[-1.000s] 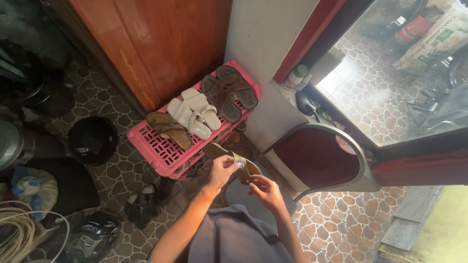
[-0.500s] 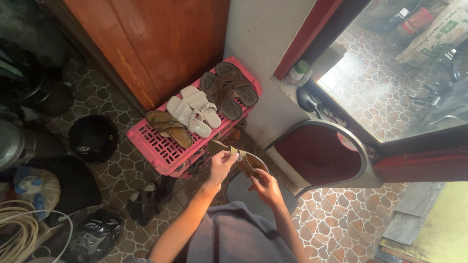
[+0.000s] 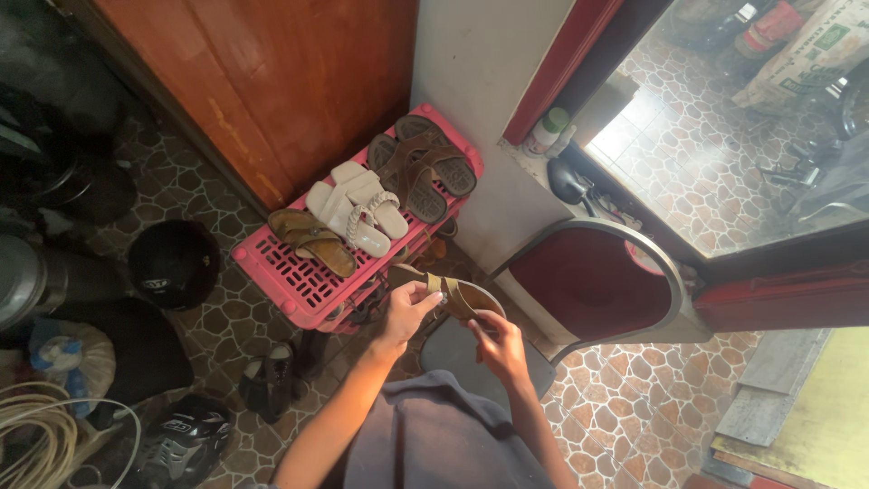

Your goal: The person picks up a pair of tan sandals from a pink shoe rack and repeatedly wipes the straps and insoles with a small cloth. The person turns the sandals over to clean different sides and continues wiping until the end of the clip.

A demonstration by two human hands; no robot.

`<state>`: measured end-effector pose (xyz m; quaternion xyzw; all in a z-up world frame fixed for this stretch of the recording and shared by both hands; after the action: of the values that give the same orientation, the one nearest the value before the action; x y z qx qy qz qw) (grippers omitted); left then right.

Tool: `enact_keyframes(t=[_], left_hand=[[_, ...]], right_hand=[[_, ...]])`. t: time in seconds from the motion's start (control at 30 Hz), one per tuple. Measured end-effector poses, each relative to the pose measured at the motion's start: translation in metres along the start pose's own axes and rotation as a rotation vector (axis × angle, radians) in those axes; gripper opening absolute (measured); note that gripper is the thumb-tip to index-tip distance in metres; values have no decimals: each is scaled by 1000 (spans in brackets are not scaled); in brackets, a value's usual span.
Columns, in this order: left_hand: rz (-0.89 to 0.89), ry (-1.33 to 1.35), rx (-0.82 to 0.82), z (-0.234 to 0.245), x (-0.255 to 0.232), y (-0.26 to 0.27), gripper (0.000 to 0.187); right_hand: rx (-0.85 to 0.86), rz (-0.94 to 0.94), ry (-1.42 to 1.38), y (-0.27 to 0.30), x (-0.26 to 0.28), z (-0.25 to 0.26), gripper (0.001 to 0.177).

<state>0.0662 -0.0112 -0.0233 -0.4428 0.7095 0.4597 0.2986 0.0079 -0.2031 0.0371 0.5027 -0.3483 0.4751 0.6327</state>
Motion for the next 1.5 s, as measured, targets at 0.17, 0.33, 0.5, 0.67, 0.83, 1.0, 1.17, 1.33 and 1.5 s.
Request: enact_keyframes(t=[0.17, 0.33, 0.5, 0.67, 0.83, 1.0, 1.17, 1.33, 1.5], left_hand=[[-1, -22, -46, 2, 10, -6, 16], [113, -131, -83, 12, 26, -11, 23], [59, -230, -103, 15, 15, -2, 26], [-342, -576, -225, -15, -41, 36, 27], [-515, -774, -122, -44, -87, 68, 24], [-609, -1013, 79, -61, -103, 83, 33], [-450, -1070, 145, -58, -97, 81, 34], [-404, -1111, 164, -55, -87, 85, 40], [-428, -1198, 175, -54, -81, 85, 30]], right_hand=[[-67, 242, 36, -2, 15, 7, 28], [-148, -8, -1, -2, -7, 17, 33], [-259, 127, 36, 0, -16, 37, 37], [-258, 105, -76, 4, -35, 52, 38], [-204, 89, -45, 9, -35, 51, 36], [-169, 71, -24, 17, -28, 44, 35], [-164, 166, 0, 19, -17, 44, 34], [-125, 76, 29, 27, -23, 37, 33], [-98, 136, -32, 38, -22, 22, 32]])
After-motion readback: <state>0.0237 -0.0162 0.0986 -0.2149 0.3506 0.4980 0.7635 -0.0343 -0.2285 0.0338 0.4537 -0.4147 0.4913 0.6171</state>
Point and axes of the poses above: each hand's wrist, its own y-axis away from the middle knuckle, its own z-axis out of the back of the hand, x = y × z, the point moved 7 cm from there along -y, towards the middle knuckle, and after that the axes turned 7 degrees about z, right-handed, at the moved point
